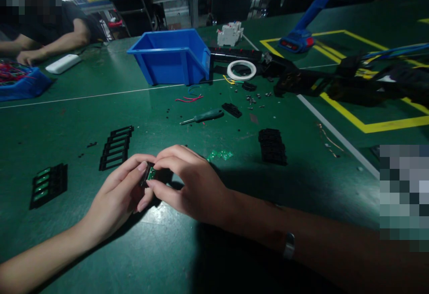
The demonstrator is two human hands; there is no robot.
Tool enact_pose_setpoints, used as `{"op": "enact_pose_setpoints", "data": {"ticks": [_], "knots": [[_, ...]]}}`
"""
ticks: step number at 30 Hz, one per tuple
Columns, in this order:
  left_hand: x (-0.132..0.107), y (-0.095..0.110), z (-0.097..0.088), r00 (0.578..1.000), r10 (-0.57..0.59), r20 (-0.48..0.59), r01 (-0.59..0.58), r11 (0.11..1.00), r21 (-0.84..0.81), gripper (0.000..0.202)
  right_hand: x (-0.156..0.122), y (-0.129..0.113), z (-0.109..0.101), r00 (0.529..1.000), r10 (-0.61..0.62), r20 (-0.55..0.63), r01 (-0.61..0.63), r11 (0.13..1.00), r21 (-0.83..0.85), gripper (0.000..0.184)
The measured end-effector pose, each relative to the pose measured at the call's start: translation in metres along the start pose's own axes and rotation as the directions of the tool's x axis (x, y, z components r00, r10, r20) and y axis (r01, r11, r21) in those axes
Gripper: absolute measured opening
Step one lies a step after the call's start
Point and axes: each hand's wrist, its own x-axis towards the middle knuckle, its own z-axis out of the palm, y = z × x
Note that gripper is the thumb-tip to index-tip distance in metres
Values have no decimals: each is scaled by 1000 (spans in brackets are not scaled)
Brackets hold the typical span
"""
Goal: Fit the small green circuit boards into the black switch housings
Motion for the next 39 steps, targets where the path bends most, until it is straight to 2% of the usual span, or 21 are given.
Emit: {"op": "enact_pose_setpoints", "data": {"ticks": [19, 39], "knots": [[2, 2, 1, 1000, -4, 23, 5, 1000, -28, 21, 0, 1, -1, 998, 14, 65, -13, 1000, -10, 18], [2, 3, 1, 1000, 2, 19, -1, 997, -81, 19, -1, 2, -1, 998, -10, 58, 12, 1000, -26, 18]]}}
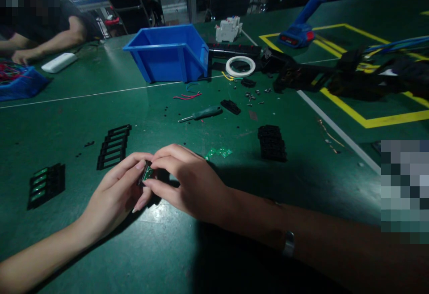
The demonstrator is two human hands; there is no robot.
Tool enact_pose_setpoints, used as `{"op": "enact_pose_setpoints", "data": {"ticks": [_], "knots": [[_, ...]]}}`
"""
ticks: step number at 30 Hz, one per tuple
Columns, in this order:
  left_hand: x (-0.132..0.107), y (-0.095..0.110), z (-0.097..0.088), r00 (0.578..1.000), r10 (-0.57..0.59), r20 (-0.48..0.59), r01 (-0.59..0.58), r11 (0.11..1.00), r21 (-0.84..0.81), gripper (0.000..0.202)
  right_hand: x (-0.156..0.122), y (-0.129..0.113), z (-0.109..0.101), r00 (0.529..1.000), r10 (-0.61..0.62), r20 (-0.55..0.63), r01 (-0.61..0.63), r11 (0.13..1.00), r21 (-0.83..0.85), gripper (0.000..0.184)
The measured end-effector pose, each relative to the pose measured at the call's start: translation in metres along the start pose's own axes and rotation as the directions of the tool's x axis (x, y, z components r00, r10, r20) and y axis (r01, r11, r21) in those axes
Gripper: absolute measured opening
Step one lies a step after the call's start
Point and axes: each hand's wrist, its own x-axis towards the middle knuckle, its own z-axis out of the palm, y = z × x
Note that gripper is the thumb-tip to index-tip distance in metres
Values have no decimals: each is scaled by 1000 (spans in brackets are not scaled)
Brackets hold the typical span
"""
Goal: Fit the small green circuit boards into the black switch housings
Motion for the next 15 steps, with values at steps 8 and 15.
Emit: {"op": "enact_pose_setpoints", "data": {"ticks": [8, 15], "knots": [[0, 1, 0, 1000, -8, -2, 8, 1000, 15, 20, -1, 1, 1, 1000, 19, 13, -19, 1000, 11, 18], [0, 2, 2, 1000, -18, -24, 18, 1000, 19, 26, -2, 1, 0, 999, 23, 27, -24, 1000, 3, 17]]}}
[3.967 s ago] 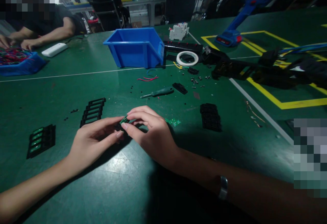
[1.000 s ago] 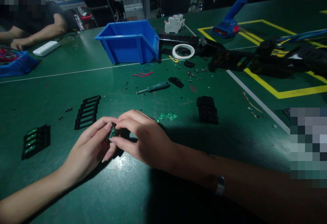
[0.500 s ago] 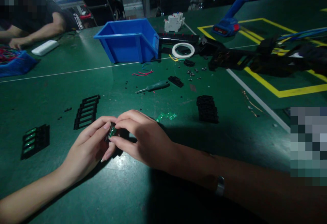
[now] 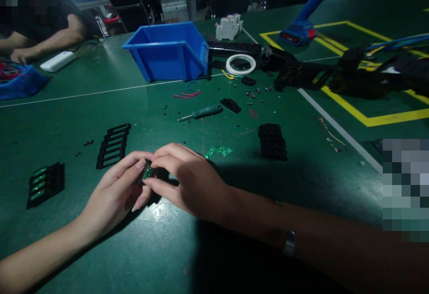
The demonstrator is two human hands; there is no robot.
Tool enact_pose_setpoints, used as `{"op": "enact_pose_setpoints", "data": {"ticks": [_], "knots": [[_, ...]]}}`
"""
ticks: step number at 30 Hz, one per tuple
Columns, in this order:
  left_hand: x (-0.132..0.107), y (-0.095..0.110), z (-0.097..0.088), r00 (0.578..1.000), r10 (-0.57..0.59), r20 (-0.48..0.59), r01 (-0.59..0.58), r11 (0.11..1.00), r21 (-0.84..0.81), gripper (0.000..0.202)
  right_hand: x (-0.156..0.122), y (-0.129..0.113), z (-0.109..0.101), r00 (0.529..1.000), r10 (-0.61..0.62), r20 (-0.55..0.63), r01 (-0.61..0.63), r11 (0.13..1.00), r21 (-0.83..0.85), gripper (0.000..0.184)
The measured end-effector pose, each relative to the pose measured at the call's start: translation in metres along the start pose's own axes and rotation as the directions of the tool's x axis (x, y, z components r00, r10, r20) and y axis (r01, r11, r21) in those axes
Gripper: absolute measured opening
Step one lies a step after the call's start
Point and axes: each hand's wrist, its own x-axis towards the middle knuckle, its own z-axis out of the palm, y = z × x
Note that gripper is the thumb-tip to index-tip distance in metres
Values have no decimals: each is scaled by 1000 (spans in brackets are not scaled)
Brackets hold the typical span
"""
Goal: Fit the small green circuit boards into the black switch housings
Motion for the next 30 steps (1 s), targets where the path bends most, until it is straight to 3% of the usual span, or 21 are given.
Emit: {"op": "enact_pose_setpoints", "data": {"ticks": [16, 30], "knots": [[-1, -2, -2, 999, 35, 38, -37, 998, 51, 26, 0, -1, 0, 1000, -2, 13, 2, 1000, 11, 14], [-2, -3, -1, 995, 38, 93, -34, 999, -40, 25, -2, 2, -1, 999, -26, 20, 26, 999, -19, 12]]}}
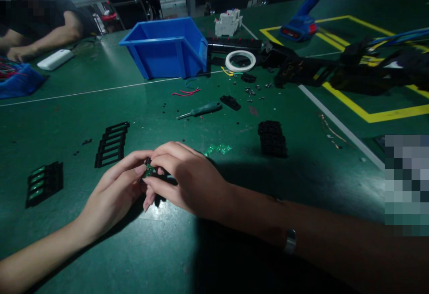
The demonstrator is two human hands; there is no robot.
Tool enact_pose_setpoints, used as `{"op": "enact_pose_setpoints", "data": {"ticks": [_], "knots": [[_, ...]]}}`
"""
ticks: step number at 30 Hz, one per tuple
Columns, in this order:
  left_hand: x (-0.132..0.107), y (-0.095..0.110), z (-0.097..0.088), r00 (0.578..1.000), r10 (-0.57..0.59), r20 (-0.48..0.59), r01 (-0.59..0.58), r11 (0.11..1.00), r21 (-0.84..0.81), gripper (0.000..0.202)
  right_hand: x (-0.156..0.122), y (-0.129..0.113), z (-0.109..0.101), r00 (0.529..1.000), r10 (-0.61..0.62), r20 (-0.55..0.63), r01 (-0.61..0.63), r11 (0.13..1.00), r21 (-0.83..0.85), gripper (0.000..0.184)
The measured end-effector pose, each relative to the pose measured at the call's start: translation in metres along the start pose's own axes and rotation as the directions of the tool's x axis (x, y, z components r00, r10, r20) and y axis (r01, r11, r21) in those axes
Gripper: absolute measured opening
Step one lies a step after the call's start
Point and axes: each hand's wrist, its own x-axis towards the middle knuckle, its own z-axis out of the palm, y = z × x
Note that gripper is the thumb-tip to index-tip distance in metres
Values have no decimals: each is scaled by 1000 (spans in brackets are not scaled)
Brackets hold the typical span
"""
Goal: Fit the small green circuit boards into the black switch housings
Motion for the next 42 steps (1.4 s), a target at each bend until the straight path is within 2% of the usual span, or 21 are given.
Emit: {"op": "enact_pose_setpoints", "data": {"ticks": [12, 27, 42], "knots": [[-1, -3, 0, 1000, 23, 6, -23, 1000, 9, 25, 1, 0, -1, 1000, 8, 23, -8, 1000, 16, 17], [1, -4, 0, 998, 55, 18, -56, 996, 66, 22, 1, -1, 0, 999, 36, -1, -36, 998, 59, 10], [0, -4, 0, 998, 67, -21, -64, 990, 122, 22, 2, 2, -3, 998, -65, 9, 65, 998, -10, 15]]}}
